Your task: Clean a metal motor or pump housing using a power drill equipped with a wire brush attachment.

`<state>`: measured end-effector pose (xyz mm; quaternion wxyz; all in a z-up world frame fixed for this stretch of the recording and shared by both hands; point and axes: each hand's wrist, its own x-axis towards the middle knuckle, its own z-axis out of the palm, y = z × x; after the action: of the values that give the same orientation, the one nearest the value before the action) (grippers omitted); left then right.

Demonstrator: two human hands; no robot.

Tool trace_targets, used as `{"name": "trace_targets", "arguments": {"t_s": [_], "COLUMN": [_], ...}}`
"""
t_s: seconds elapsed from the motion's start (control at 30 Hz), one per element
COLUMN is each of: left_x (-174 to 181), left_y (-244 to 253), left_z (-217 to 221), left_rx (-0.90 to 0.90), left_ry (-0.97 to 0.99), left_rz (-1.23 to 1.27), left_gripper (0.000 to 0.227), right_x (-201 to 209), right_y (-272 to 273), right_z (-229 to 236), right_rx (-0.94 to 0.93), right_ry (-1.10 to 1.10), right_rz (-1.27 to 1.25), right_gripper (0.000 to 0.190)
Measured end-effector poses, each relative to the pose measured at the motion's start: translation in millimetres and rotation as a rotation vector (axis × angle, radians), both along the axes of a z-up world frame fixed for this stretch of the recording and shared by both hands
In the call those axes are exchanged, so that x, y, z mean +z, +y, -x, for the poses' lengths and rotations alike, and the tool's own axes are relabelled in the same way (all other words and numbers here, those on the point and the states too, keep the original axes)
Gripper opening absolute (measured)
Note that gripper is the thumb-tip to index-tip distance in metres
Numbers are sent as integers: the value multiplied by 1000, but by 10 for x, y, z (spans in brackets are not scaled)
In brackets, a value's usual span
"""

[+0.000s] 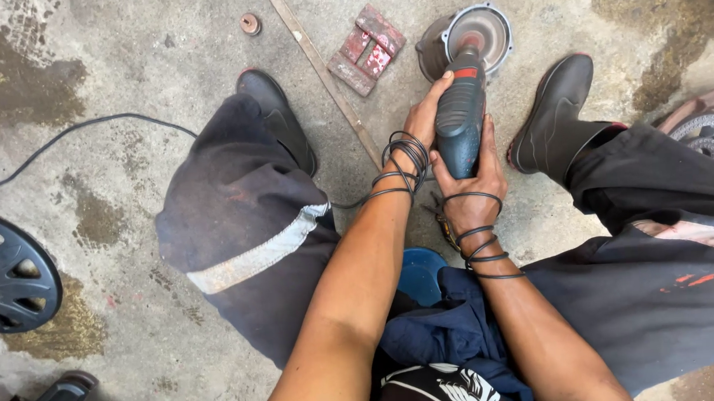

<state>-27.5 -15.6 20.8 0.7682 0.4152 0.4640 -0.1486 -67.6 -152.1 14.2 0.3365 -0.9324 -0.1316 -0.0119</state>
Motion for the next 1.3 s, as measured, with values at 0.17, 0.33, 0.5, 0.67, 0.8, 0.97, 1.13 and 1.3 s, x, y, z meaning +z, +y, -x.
{"name": "trace_targets", "arguments": {"t_s": [0.17,0.33,0.5,0.67,0.8,0.97,1.13,1.3], "left_x": [167,383,191,301,230,18,-70,33], "left_y": [-339,-693,-1041,-1085,-999,-926,-801,-783], "left_z": [127,86,16,-22,-55,-236,-308,-214], "left_rx": [-33,-95,-201,-161,-164,-104,-66,-70], "left_ry": [14,-105,-157,-127,-122,-129,-94,-68], "left_rz": [1,-34,-69,-21,-25,-38,-54,-42], "left_gripper": [109,106,108,112,115,113,114,112], "right_x": [219,519,483,318,195,76,32,-117], "right_y": [-373,-703,-1037,-1132,-1153,-893,-725,-878], "right_z": [70,15,26,-30,-120,-294,-414,-439], "right_rx": [7,-72,-200,-317,-373,-371,-312,-344], "right_ry": [58,196,265,273,223,171,178,180], "right_rz": [40,102,156,163,207,235,253,275], "right_gripper": [90,87,78,76,74,73,72,68]}}
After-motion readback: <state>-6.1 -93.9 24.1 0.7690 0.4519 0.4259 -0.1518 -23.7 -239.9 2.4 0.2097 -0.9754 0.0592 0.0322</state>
